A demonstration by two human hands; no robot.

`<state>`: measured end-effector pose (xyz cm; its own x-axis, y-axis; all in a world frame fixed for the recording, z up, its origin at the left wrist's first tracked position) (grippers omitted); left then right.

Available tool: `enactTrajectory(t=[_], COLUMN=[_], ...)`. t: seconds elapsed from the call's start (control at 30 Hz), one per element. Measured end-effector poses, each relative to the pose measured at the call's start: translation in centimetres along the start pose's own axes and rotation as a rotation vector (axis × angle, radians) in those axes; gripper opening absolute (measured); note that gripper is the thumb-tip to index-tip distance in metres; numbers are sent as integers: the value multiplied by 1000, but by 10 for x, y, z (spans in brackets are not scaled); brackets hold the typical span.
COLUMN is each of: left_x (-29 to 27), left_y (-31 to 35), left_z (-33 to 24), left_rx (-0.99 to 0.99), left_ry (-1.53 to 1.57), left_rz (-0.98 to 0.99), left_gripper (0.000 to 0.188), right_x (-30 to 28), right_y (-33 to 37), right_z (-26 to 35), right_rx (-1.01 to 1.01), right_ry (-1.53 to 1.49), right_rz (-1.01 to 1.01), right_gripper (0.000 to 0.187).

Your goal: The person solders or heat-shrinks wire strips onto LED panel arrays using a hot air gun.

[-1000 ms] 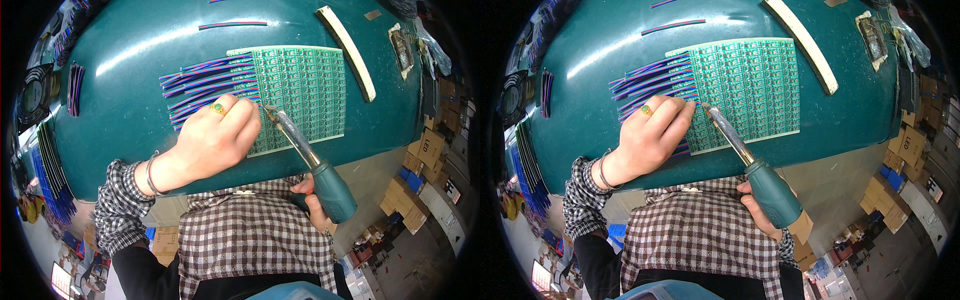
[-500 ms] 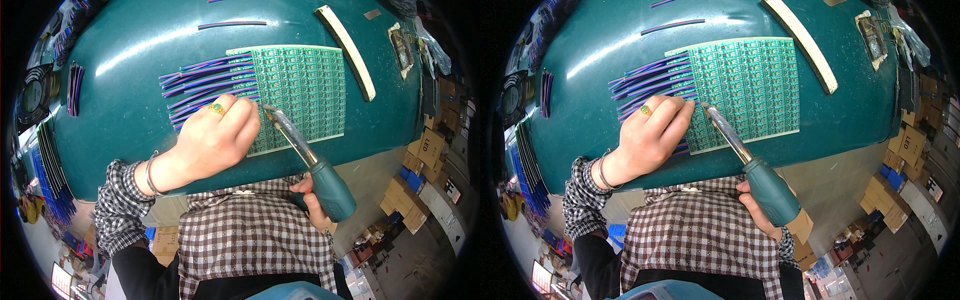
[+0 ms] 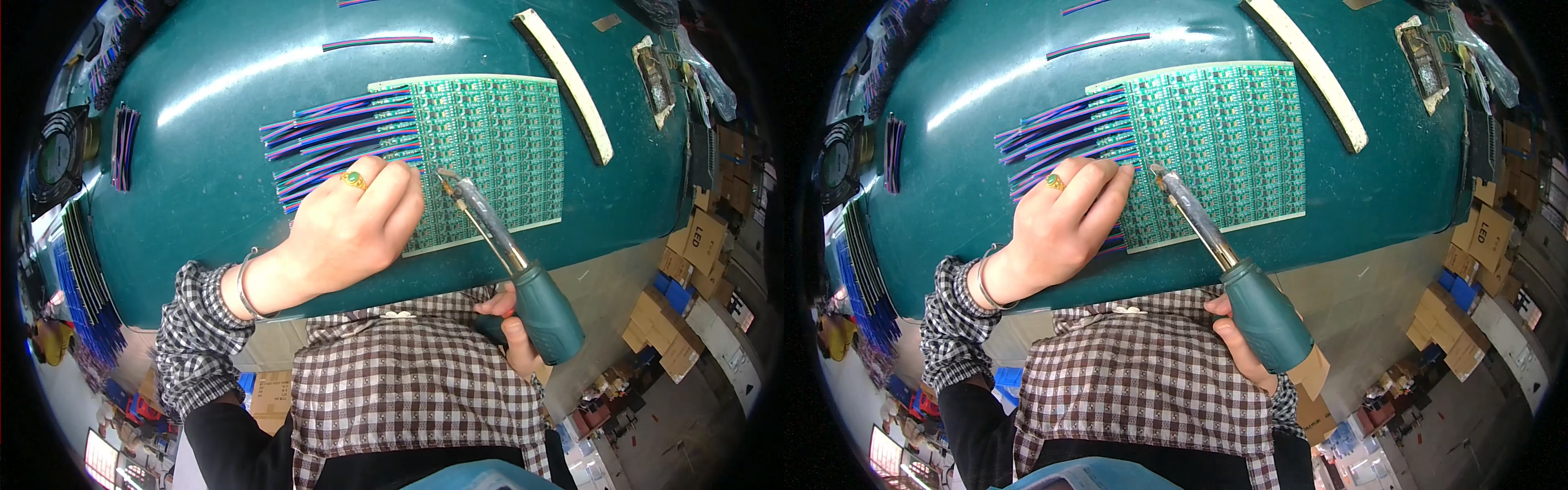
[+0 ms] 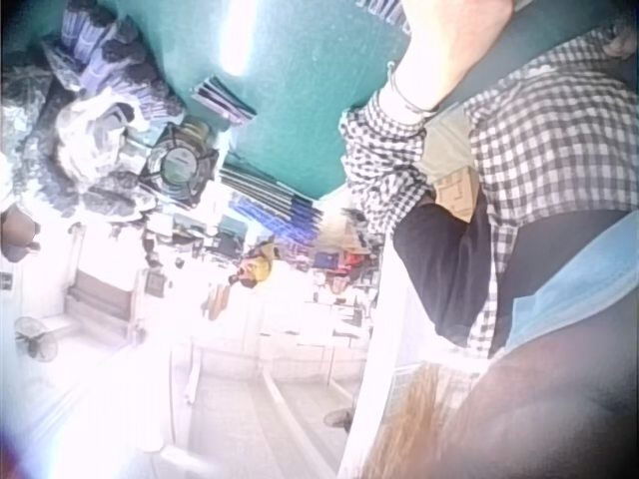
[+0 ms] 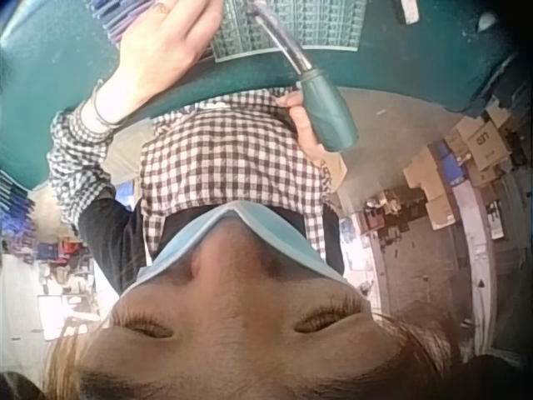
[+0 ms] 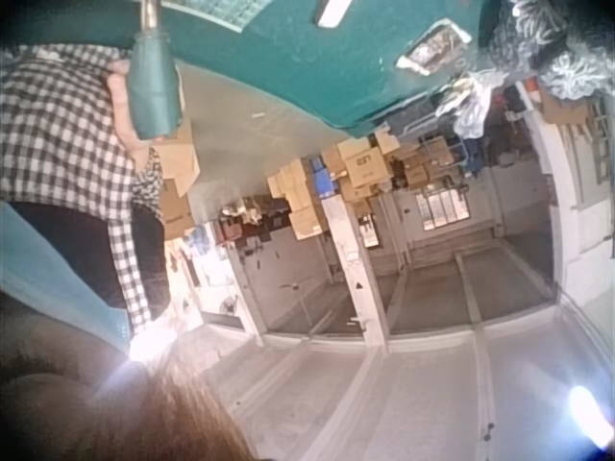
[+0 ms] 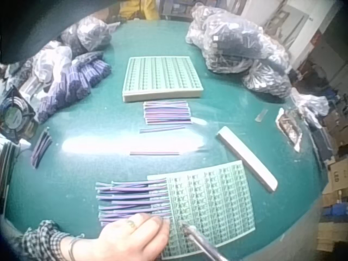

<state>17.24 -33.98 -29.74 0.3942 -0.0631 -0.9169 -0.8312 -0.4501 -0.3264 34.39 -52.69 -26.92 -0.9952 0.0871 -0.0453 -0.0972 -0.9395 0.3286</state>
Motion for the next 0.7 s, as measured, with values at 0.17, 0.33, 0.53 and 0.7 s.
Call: enactTrajectory(t=[0.17, 0.33, 0.53, 0.7], left_x=[1, 1, -11, -69], left_y=[-1, -5, -9, -37], left_z=[1, 2, 0, 15], left_rx=[34, 35, -10, -170], left_ry=[-51, -37, 6, 391], left_rz=[-84, -83, 64, 167], left_gripper=[25, 27, 30, 29], right_x=[5, 3, -12, -28], right_y=[0, -7, -24, -21], right_z=[-8, -10, -6, -18], right_rx=[-48, -118, -164, -189], right_ry=[-138, -448, -453, -615], right_rz=[-155, -246, -324, -295], right_gripper=[49, 39, 48, 50])
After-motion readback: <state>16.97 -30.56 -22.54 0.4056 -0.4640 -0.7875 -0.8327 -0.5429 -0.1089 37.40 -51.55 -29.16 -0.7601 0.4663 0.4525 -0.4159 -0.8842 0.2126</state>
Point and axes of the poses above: each hand's wrist, its own y-axis away from the middle knuckle, its own x-axis out of the palm, z = x × y, the point moved 3 cm from there along -y, towards the middle knuckle, and after that the axes turned 3 degrees about z, right-handed, at the moved point
